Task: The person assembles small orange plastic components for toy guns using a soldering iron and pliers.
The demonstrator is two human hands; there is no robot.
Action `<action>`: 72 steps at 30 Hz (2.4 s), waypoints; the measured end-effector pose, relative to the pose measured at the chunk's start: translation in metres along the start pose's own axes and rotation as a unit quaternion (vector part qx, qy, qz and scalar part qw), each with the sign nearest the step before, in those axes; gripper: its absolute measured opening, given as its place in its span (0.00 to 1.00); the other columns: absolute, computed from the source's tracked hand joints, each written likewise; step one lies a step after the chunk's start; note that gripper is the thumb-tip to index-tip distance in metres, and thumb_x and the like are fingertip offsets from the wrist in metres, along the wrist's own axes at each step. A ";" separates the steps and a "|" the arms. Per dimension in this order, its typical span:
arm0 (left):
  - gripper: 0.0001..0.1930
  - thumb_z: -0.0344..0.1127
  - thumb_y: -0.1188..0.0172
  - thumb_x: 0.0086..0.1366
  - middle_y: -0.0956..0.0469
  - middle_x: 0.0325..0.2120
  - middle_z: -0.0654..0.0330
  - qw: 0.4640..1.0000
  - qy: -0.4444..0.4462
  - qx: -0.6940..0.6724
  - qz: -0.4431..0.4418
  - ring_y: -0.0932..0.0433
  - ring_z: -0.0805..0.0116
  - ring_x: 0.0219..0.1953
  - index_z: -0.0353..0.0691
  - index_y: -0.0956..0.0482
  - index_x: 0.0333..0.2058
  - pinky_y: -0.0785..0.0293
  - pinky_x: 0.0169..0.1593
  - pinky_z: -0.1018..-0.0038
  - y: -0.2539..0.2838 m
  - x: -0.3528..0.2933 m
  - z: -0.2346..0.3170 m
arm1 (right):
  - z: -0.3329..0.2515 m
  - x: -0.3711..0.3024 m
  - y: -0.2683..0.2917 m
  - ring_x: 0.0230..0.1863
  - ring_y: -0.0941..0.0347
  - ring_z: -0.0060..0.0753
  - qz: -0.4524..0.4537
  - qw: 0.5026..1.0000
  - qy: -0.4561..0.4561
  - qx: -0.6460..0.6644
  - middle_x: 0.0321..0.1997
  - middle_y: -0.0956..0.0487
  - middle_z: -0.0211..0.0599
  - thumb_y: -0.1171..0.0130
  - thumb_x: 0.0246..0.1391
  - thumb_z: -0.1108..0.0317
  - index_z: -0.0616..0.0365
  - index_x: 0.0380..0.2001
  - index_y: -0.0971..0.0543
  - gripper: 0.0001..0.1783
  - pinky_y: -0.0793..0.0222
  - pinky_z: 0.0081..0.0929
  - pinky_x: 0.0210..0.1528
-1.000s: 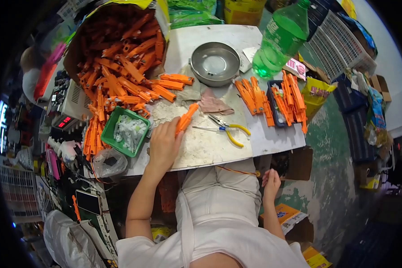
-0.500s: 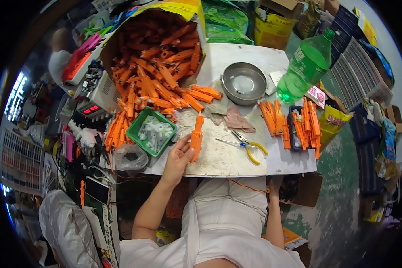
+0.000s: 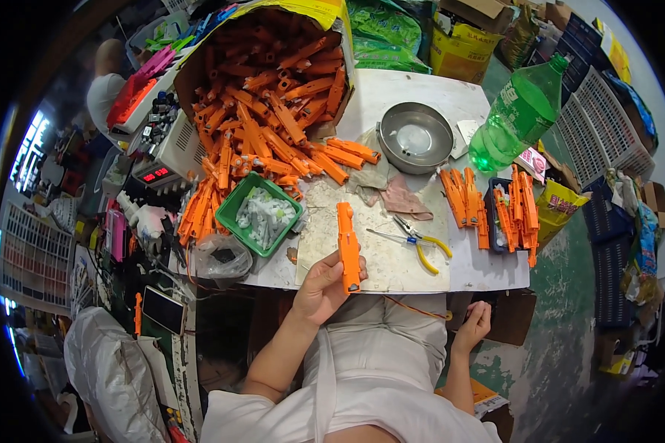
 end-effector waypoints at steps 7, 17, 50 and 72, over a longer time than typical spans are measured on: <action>0.27 0.37 0.39 0.60 0.28 0.40 0.54 0.996 0.031 -0.079 -0.035 0.27 0.63 0.44 0.31 0.36 0.54 0.32 0.52 0.71 -0.003 -0.001 -0.017 | -0.126 -0.002 -0.077 0.28 0.32 0.40 -0.154 0.945 0.278 -0.078 0.23 0.28 0.40 0.39 0.46 0.75 0.61 0.26 0.25 0.04 0.38 0.30 0.30; 0.28 0.38 0.41 0.61 0.28 0.41 0.55 0.999 0.028 -0.037 -0.028 0.26 0.64 0.44 0.30 0.37 0.56 0.32 0.52 0.71 0.004 -0.010 -0.016 | -0.140 0.036 -0.176 0.41 0.33 0.38 -0.279 0.835 0.359 -0.310 0.36 0.27 0.34 0.36 0.44 0.66 0.57 0.33 0.25 0.13 0.39 0.32 0.43; 0.22 0.26 0.43 0.61 0.24 0.44 0.52 0.978 0.017 0.200 0.054 0.25 0.68 0.46 0.30 0.35 0.53 0.30 0.52 0.73 -0.011 0.002 -0.033 | 0.242 -0.037 -0.020 0.24 0.30 0.22 -0.086 0.956 -0.276 0.041 0.32 0.27 0.31 0.41 0.54 0.54 0.56 0.52 0.33 0.26 0.38 0.17 0.20; 0.21 0.24 0.42 0.60 0.28 0.42 0.56 0.948 -0.126 0.257 0.141 0.28 0.73 0.44 0.31 0.37 0.50 0.30 0.51 0.77 -0.017 -0.008 -0.019 | -0.159 -0.037 -0.135 0.19 0.30 0.29 -0.218 0.917 0.295 -0.159 0.24 0.30 0.31 0.32 0.41 0.54 0.54 0.31 0.25 0.20 0.35 0.24 0.17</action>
Point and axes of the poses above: each hand's wrist, its own x-axis towards the middle knuckle, its own y-axis out of the back of the hand, z = x × y, the point moved 10 cm from there along x, towards the middle knuckle
